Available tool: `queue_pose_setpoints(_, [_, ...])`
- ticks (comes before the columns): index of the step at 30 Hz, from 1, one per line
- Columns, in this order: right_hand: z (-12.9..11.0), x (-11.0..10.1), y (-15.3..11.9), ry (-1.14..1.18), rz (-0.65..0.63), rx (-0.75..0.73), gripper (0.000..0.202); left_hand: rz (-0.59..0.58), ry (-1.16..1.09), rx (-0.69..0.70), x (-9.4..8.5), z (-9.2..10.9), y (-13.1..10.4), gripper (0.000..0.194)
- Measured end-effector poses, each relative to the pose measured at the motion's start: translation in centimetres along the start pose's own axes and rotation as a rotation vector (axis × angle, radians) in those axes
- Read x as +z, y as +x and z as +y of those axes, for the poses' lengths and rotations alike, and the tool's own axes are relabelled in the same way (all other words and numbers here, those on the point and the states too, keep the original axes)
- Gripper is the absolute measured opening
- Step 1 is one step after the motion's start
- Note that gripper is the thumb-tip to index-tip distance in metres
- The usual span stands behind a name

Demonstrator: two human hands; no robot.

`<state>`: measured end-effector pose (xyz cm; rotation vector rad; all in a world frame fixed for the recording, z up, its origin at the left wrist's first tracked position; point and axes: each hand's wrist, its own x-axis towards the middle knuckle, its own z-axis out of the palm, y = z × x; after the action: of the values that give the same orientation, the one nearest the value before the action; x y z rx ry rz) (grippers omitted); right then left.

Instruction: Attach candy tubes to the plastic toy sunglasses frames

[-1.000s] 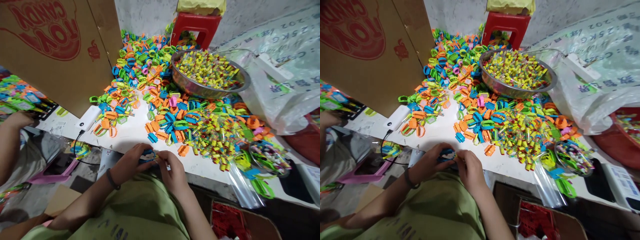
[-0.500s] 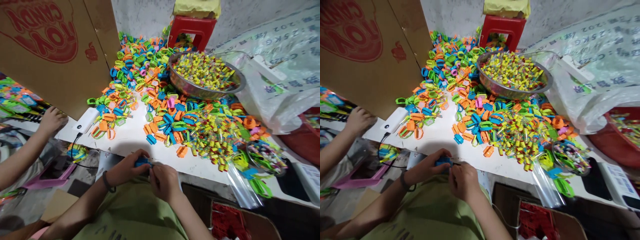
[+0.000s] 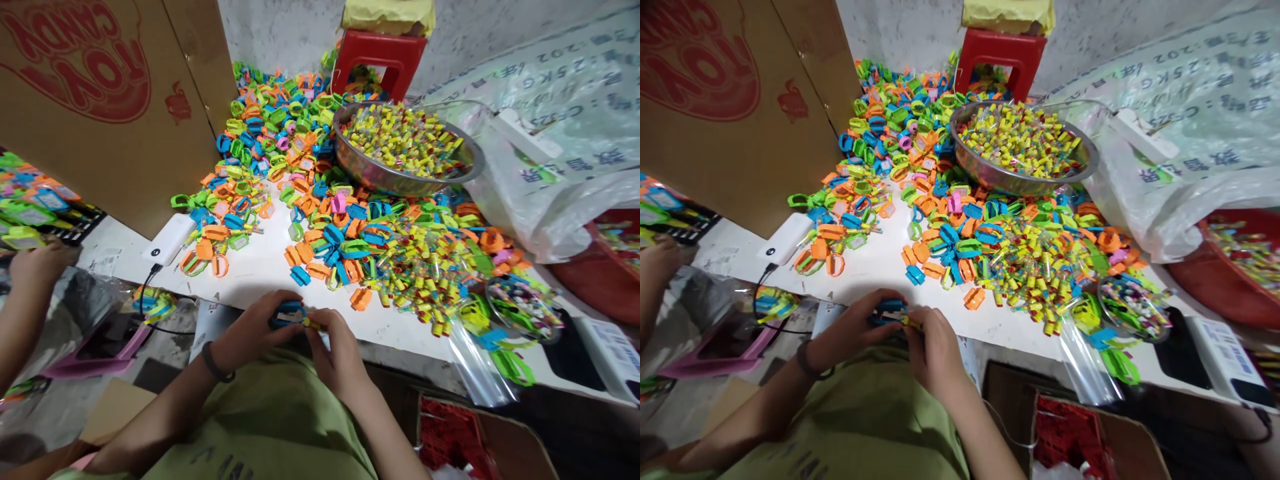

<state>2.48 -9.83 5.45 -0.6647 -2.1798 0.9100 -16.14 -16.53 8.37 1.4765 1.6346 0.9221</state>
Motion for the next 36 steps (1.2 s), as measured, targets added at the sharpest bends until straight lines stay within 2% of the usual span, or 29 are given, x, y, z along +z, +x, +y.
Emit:
queue_pose_setpoints(4, [-0.1, 0.7, -0.1, 0.031, 0.098, 0.015, 0.021, 0.069, 0.069, 0.074, 0.2, -0.2, -0.3, 0.035])
queue_pose_setpoints(7, [-0.2, 0.8, -0.1, 0.038, 0.132, 0.022, 0.021, 0.079, 0.093, 0.118, 0.1, -0.3, -0.4, 0.036])
queue_pose_setpoints(12, [-0.4, 0.5, 0.3, -0.007, 0.091, -0.028, 0.021, 0.069, 0.104, 0.115, 0.2, -0.2, -0.4, 0.035])
queue_pose_setpoints(18, [-0.9, 0.2, 0.5, -0.188, -0.016, -0.074, 0.015, 0.049, 0.027, -0.02, 0.3, -0.2, -0.4, 0.036])
queue_pose_setpoints(24, [-1.1, 0.0, 0.7, -0.131, 0.052, -0.077, 0.015, 0.078, -0.018, -0.006, 0.2, 0.0, -0.5, 0.039])
queue_pose_setpoints(29, [-1.1, -0.2, 0.7, -0.09, 0.134, -0.088, 0.021, 0.051, -0.02, 0.028, 0.1, 0.2, -0.5, 0.039])
queue_pose_setpoints(36, [-1.1, -0.2, 0.9, -0.157, 0.052, -0.021, 0.014, 0.069, 0.041, 0.036, 0.5, 0.2, -0.3, 0.038])
